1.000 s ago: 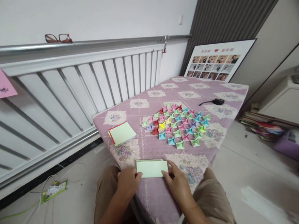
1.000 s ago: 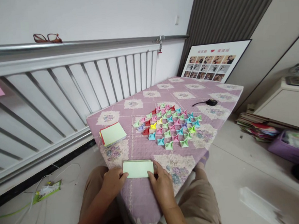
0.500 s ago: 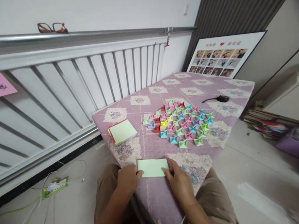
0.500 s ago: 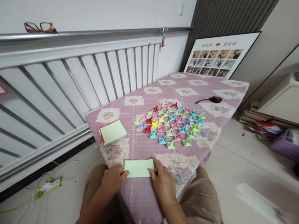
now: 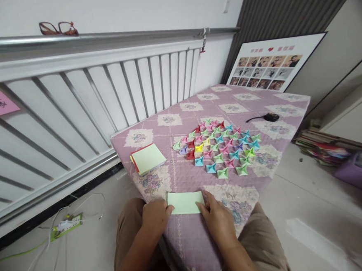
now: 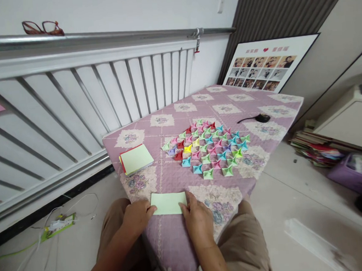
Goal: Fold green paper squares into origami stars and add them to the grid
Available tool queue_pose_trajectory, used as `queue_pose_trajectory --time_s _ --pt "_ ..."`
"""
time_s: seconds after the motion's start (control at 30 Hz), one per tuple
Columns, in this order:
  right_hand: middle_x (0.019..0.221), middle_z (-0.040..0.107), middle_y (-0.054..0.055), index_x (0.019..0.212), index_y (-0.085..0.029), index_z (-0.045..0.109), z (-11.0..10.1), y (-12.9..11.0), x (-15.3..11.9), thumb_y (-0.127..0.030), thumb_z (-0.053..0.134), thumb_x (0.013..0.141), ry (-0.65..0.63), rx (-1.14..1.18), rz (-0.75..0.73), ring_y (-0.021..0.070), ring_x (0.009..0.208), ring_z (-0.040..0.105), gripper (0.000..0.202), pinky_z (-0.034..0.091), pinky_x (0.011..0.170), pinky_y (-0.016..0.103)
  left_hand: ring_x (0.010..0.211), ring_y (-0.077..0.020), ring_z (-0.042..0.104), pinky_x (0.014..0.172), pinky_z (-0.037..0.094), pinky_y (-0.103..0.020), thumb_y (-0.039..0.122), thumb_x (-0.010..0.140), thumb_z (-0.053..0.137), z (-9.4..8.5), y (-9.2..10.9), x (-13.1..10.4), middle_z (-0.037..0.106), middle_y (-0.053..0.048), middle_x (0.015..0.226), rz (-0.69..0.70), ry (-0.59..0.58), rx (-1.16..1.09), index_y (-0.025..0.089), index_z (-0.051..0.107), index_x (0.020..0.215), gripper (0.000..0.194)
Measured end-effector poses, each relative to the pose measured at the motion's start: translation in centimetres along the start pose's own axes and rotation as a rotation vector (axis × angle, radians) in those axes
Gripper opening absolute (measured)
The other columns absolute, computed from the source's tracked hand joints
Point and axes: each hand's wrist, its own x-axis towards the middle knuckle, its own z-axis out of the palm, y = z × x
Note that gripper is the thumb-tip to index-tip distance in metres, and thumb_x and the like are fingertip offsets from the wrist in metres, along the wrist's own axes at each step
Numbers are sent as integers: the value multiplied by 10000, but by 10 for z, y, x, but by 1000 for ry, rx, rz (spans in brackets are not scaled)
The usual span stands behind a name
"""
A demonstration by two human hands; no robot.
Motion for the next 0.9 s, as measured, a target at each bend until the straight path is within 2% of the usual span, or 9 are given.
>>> queue_pose_trajectory --time_s 0.4,0.9 --pt "861 713 64 1274 -184 507 -4 -4 3 -335 500 884 -50 -45 31 228 759 653 418 417 682 310 930 -246 636 782 422 -338 436 922 366 -3 1 2 694 -102 963 2 -34 24 189 674 919 395" --pt "829 706 56 1239 -191 531 -7 -7 6 -332 507 870 -83 -34 64 213 752 648 396 409 683 296 907 -246 645 738 425 -323 443 919 369 -1 0 3 697 -98 947 30 -11 50 181 668 901 398"
